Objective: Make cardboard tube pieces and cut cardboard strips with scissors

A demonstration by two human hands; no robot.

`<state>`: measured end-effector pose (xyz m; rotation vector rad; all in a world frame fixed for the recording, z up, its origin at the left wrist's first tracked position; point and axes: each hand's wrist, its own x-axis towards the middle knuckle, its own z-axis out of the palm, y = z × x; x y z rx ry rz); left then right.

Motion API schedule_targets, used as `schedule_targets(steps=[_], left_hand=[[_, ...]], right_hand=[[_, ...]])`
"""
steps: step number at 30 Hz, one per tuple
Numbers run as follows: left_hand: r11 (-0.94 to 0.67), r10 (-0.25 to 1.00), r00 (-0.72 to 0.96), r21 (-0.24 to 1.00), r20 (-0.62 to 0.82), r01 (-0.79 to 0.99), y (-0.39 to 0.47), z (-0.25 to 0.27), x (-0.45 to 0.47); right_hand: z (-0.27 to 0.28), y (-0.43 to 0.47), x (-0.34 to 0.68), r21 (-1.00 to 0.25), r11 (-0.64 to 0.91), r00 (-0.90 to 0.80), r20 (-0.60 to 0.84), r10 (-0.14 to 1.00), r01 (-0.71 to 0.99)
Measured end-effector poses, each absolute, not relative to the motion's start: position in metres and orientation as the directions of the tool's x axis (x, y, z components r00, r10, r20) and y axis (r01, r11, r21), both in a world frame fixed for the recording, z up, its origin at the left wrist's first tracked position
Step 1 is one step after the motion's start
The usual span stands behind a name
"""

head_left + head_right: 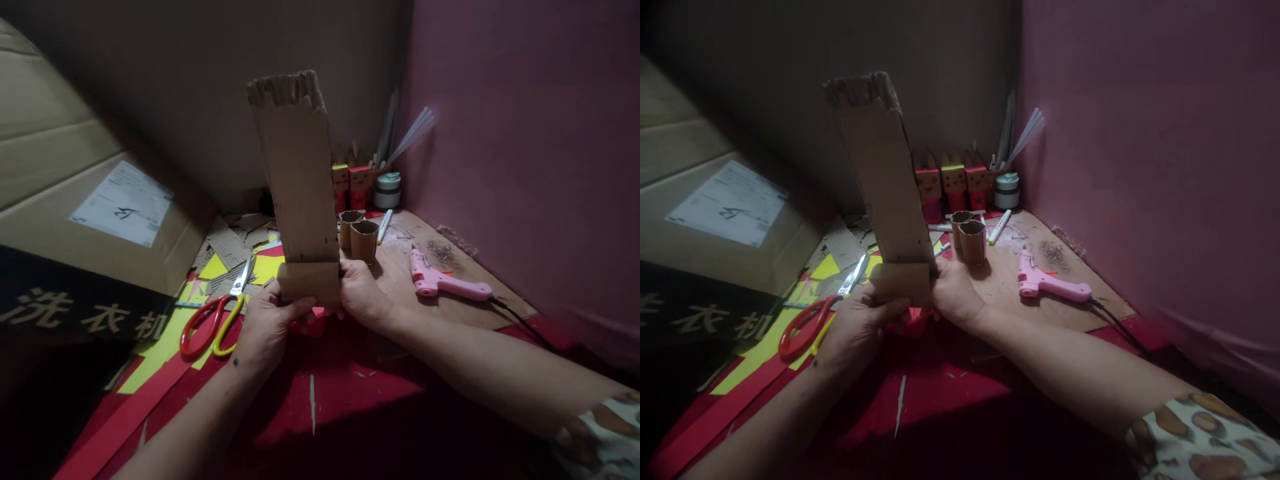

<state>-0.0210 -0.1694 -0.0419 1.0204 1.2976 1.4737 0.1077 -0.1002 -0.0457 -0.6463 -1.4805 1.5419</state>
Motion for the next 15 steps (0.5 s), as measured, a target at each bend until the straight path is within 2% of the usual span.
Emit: schedule_targets(steps=[5, 10, 15], left_hand=[[-0.028, 0.978, -0.209, 0.999, 0.020, -0.035, -0.176, -0.036, -0.026], [-0.212, 0.881, -0.430, 0.977, 0.195, 0.010, -0.177, -0.033, -0.038], [-0.273, 0.896, -0.359, 0.962, 0.263, 0.024, -0.173, -0.035, -0.048]], right_hand=[[-0.041, -0.099, 0.110, -0.976, 0.059, -0.522, 0.162, 0.838, -0.208], [-0.037, -0.103, 0.113, -0.986, 0.016, -0.552, 0.106, 0.827, -0.165], [-0.038, -0.104, 0.115, -0.986, -0.046, -0.589, 0.058, 0.806, -0.159]])
